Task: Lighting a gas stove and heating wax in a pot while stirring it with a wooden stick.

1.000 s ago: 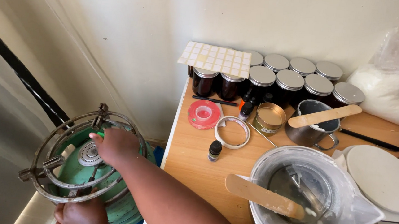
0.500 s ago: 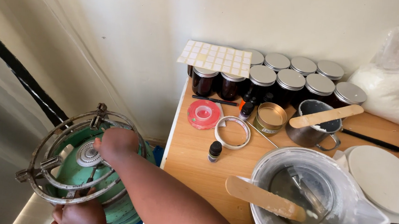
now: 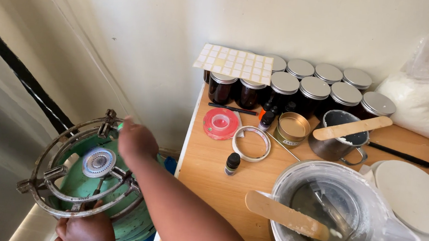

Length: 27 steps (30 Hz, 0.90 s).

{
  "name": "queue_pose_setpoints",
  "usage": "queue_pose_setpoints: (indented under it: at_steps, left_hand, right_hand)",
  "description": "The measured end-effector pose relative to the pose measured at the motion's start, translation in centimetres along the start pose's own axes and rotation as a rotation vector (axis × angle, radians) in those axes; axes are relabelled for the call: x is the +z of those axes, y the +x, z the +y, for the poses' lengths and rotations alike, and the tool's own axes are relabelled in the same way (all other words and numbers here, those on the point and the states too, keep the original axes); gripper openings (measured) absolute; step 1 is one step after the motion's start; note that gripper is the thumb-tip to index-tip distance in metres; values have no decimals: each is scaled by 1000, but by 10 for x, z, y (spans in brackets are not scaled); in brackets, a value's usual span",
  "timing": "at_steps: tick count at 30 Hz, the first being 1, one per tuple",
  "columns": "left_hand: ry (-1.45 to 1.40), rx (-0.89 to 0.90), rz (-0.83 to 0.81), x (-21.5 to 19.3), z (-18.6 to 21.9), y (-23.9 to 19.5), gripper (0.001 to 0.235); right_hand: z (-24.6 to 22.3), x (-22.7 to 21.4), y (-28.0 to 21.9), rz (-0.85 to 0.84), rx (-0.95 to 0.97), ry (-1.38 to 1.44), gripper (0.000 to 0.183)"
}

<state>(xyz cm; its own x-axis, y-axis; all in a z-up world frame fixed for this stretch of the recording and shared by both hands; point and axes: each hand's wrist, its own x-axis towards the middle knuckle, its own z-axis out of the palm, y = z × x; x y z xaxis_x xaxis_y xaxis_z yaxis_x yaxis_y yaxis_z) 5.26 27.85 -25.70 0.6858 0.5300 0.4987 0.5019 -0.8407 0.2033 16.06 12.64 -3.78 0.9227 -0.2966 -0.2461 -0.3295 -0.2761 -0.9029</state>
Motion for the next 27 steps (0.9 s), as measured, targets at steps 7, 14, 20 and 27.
queue_pose_setpoints:
  at_steps: [7, 14, 20, 27]
  left_hand:
    - [10, 14, -12, -17, 8, 0, 22]
    - [-35, 10, 77, -7, 5, -1, 26]
    - [-50, 42, 177, -10, 7, -2, 19]
    - [-51, 80, 237, -32, 7, -5, 27]
  right_hand:
    - [23, 11, 46, 223, 392, 630, 83]
    - [31, 14, 34, 160, 259, 627, 74]
    - [26, -13, -28, 117, -167, 398, 48]
    - [47, -61, -102, 117, -590, -85, 39]
